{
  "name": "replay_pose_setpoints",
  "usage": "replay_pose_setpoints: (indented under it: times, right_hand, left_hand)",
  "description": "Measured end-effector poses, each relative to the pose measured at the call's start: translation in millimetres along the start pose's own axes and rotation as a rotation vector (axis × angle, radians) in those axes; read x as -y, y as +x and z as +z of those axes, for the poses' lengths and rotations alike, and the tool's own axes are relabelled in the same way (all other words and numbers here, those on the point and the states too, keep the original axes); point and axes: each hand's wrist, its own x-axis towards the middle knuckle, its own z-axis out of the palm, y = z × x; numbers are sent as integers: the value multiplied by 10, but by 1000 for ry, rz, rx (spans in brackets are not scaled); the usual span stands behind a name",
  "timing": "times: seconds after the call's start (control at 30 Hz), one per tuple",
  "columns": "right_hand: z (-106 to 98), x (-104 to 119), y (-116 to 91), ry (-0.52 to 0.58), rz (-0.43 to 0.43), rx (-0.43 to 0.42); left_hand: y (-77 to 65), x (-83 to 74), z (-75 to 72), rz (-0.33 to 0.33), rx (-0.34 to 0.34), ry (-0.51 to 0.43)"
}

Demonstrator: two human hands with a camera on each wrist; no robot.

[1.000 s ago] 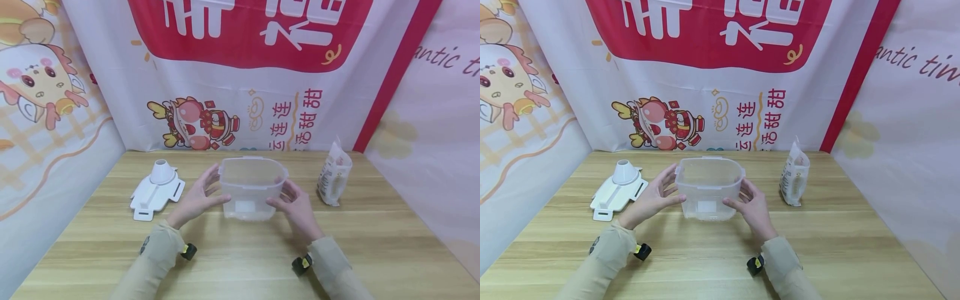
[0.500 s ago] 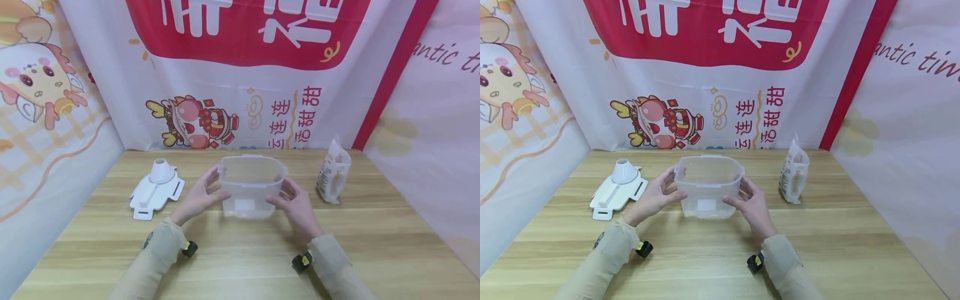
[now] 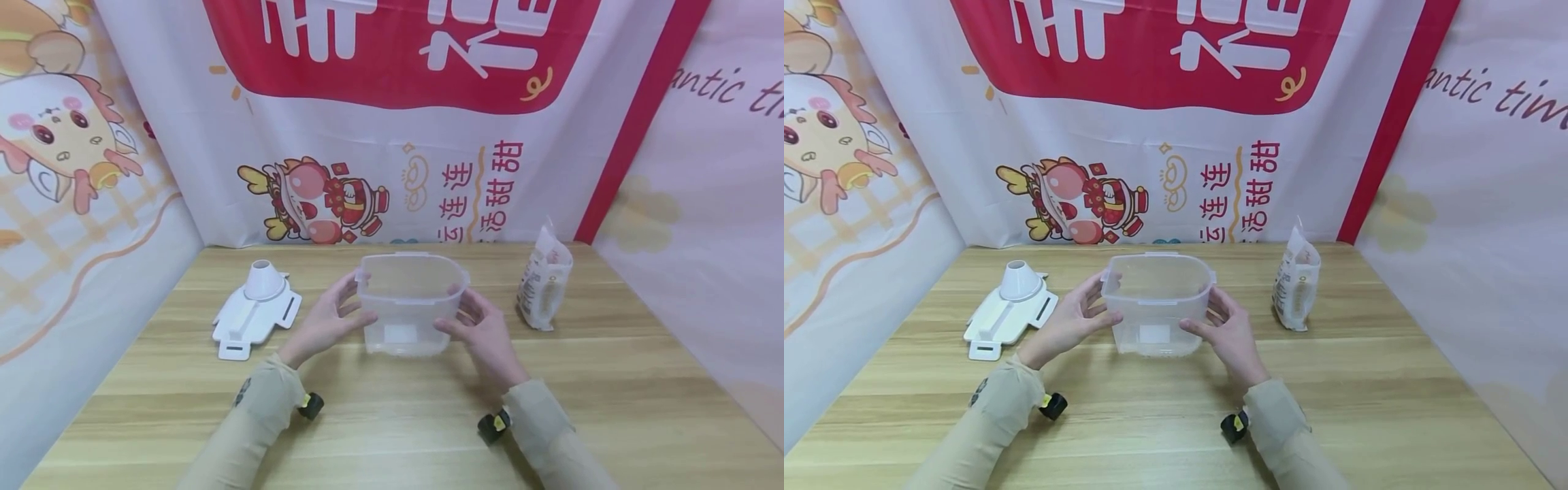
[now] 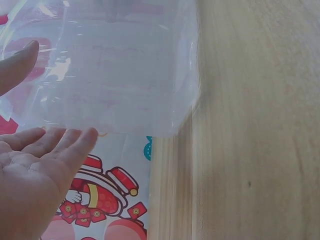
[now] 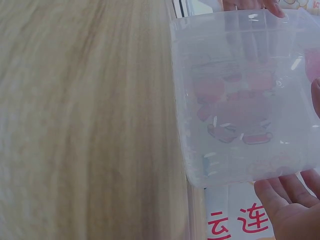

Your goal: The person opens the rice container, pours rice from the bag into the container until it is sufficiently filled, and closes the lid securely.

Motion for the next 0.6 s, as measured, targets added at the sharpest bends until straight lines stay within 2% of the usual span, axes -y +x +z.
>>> replay_pose_setpoints:
  times: [0.27,0.5,0.6]
  right_hand:
    - [-7,-14,-1,-35,-9,5]
    - [-8,-22,7,-41,-1,12]
    - [0,-24,16,-34,-5,19]
  left_hand:
    - [0,-25,11,-17,0,1]
    - [-97,-279,34,-34,5,-17]
    - [-64,-166,7,-22,2,-17]
